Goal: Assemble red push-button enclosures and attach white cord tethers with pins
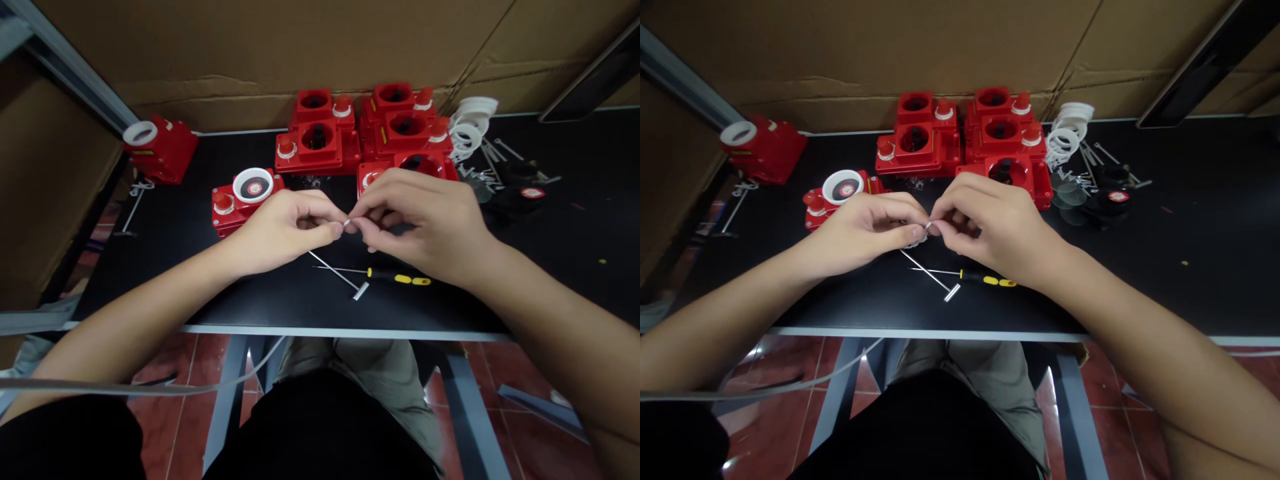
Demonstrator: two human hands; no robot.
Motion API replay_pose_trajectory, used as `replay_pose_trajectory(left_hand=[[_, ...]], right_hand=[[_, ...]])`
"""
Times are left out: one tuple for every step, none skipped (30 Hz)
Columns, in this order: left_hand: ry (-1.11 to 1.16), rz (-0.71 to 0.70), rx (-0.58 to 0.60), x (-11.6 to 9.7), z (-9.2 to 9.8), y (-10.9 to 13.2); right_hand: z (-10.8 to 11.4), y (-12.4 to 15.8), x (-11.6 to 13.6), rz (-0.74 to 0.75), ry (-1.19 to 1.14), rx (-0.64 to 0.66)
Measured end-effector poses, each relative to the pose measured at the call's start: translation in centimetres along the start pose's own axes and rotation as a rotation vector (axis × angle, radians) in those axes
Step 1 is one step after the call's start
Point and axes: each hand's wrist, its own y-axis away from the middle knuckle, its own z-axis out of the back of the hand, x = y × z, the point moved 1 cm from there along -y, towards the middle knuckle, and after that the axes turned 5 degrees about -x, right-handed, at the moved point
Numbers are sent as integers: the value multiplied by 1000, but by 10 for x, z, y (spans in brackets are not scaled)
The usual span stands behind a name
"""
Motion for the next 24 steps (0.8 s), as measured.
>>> replay_pose_trajectory(left_hand=[[-19, -5, 9, -1, 1, 0], [-38, -12, 18, -2, 1, 0], [-55, -21, 23, -3, 2, 1], [-72, -32, 27, -4, 3, 1], [-89, -47, 28, -6, 3, 1], [-105, -64, 30, -6, 4, 2], [-119, -81, 33, -7, 5, 2], [-132, -96, 39, -8, 6, 2], [-146, -109, 46, -8, 7, 2], [-161, -117, 52, -8, 7, 2], [-176, -122, 56, -8, 8, 2], [-190, -128, 59, -8, 9, 2], [-204, -134, 58, -7, 10, 1], [-217, -140, 56, -6, 10, 1], [-227, -145, 58, -6, 11, 0], [-235, -146, 60, -5, 11, 0], [-242, -143, 67, -4, 12, -1], [-249, -133, 75, -4, 12, -1], [-252, -120, 85, -4, 12, -2], [-252, -107, 94, -4, 13, -2], [-250, -94, 100, -4, 13, -2], [-247, -86, 103, -4, 13, -2], [-244, -79, 107, -4, 14, -1], [-244, -75, 110, -5, 14, -1]], right_hand=[[0, 0, 0, 0, -5, -6], [-1, 0, 0, -10, -15, -12], [-2, 0, 0, -32, -29, -16], [-2, 0, 0, -64, -49, -18], [-3, 1, 0, -117, -87, -18], [-4, 2, 0, -181, -136, -13], [-6, 3, 0, -246, -190, -4], [-7, 4, 0, -299, -241, 8], [-8, 5, 0, -339, -283, 20], [-9, 6, 0, -364, -314, 35], [-9, 6, 0, -376, -329, 50], [-9, 7, 1, -376, -335, 66], [-9, 6, 1, -374, -339, 80], [-8, 6, 1, -358, -334, 92], [-7, 5, 2, -327, -315, 100], [-6, 4, 2, -285, -286, 103], [-5, 4, 2, -241, -254, 105], [-5, 3, 2, -197, -228, 107], [-4, 3, 2, -160, -207, 108], [-4, 3, 1, -133, -190, 108], [-4, 3, 1, -114, -175, 107], [-4, 3, 0, -99, -158, 102], [-4, 3, -1, -88, -139, 93], [-5, 3, -1, -81, -122, 83]])
